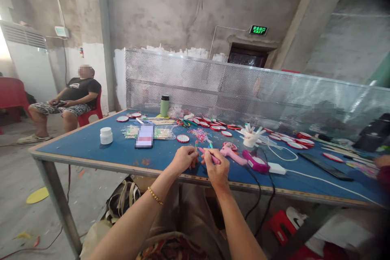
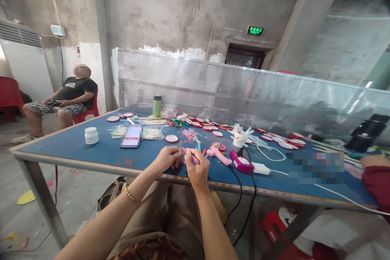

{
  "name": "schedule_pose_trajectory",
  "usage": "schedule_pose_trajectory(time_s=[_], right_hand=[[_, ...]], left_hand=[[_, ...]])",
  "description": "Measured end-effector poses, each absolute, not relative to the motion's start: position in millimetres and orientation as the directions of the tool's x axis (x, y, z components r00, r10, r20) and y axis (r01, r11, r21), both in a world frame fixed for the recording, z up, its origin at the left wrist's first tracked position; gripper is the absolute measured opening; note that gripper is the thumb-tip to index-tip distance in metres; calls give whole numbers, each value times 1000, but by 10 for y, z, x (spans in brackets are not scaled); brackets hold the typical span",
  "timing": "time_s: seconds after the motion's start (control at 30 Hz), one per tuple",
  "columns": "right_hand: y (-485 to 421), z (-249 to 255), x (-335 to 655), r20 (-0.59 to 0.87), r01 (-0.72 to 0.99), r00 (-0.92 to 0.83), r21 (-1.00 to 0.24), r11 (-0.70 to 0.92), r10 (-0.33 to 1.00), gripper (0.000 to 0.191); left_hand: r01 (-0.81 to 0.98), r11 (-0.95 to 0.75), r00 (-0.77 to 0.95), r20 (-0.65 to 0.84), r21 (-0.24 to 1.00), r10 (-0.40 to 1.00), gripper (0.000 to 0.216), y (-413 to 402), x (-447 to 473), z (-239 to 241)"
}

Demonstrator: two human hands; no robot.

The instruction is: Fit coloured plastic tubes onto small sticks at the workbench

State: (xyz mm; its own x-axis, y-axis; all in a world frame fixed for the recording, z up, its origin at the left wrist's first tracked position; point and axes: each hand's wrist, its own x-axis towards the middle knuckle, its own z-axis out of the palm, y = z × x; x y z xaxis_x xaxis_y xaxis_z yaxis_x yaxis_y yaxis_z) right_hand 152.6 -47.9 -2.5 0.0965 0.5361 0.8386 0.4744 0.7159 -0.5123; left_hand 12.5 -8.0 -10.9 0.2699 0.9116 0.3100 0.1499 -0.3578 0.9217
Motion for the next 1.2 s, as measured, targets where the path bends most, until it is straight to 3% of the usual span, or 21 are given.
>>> schedule_pose_trajectory(time_s=[1.2], right_hand=[[-471,-38,1525,857,477,79,-481,735,509,22]], left_hand=[[125,-378,270,335,917,903,16,-83,123,-110]])
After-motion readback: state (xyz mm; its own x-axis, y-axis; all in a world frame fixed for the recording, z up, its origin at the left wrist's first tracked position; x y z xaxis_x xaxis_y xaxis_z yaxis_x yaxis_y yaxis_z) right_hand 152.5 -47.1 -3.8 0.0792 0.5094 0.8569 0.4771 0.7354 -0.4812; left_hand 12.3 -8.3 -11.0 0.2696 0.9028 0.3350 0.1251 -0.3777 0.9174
